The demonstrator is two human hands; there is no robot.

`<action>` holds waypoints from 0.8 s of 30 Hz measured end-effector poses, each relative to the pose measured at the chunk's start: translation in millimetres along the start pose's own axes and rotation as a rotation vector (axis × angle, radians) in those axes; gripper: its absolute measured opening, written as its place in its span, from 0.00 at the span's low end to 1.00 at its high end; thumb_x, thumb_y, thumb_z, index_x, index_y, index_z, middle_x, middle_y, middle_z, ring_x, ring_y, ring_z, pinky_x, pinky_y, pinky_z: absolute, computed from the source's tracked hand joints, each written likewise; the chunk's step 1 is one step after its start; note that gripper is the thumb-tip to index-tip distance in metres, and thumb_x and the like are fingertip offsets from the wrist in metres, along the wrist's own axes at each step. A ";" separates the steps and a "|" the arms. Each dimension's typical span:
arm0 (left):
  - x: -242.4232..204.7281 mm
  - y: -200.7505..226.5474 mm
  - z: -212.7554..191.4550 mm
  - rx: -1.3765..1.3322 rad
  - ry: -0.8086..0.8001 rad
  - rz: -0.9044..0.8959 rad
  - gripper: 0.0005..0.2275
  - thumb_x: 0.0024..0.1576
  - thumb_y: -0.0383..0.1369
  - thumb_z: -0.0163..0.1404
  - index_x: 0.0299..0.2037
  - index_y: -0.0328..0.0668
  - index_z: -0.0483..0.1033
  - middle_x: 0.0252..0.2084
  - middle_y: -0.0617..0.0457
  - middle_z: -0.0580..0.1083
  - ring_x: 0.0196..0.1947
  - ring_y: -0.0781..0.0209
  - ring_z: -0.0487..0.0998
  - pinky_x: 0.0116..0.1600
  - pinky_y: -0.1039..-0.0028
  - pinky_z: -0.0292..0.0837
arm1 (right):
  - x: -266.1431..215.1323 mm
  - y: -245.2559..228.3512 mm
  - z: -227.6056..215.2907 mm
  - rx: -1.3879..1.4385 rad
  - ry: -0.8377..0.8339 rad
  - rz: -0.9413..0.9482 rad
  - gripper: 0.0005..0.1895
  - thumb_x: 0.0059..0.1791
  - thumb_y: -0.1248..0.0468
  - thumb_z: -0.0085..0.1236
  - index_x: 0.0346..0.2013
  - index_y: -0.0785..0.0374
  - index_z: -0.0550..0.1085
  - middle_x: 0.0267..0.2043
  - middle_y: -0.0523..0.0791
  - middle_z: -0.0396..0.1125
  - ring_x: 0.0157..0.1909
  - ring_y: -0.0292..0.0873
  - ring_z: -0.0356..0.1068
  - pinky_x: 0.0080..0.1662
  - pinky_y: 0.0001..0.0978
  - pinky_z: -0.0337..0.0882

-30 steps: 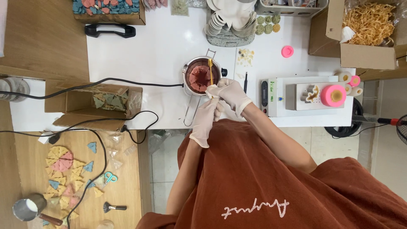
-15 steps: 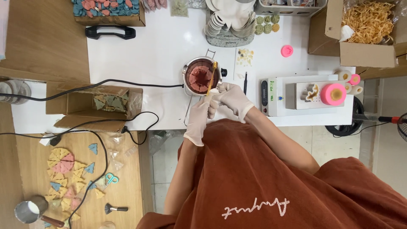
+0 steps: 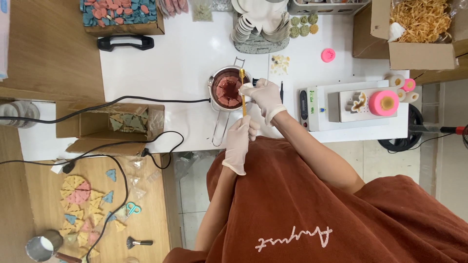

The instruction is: Melting craft wax using a pot and heat gun, then preparing molds to create small decorative wax objects.

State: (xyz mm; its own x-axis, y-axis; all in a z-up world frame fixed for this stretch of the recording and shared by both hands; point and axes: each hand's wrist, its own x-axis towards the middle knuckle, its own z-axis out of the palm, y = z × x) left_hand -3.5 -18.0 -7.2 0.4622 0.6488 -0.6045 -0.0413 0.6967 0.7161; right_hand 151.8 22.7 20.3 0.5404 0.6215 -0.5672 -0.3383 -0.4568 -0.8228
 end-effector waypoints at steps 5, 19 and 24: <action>-9.0 14.1 11.9 -0.051 0.044 -0.023 0.16 0.65 0.38 0.47 0.30 0.34 0.78 0.23 0.55 0.72 0.22 0.68 0.68 0.30 0.77 0.66 | 12.4 9.2 2.3 0.118 0.035 0.009 0.20 0.43 0.65 0.70 0.22 0.55 0.62 0.27 0.40 0.67 0.28 0.33 0.68 0.31 0.26 0.71; 45.2 -16.9 -13.9 -0.131 0.047 -0.104 0.17 0.66 0.40 0.46 0.34 0.31 0.77 0.24 0.54 0.70 0.23 0.67 0.68 0.31 0.76 0.65 | 0.8 19.7 -113.5 0.734 -0.307 0.018 0.11 0.59 0.55 0.52 0.39 0.57 0.68 0.34 0.42 0.68 0.32 0.37 0.68 0.35 0.29 0.70; 44.4 -8.4 -10.0 -0.023 -0.051 -0.287 0.20 0.66 0.46 0.40 0.35 0.36 0.77 0.24 0.56 0.71 0.23 0.66 0.69 0.30 0.77 0.62 | -43.0 -29.4 -128.7 0.852 -0.383 0.013 0.17 0.55 0.47 0.48 0.40 0.57 0.69 0.36 0.46 0.69 0.37 0.44 0.70 0.44 0.38 0.72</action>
State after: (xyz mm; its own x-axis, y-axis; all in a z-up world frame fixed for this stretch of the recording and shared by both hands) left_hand 8.5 8.0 -43.5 0.5015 0.4081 -0.7628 0.0782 0.8568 0.5098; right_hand 237.6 -72.5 73.6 0.2932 0.8565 -0.4248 -0.8751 0.0615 -0.4799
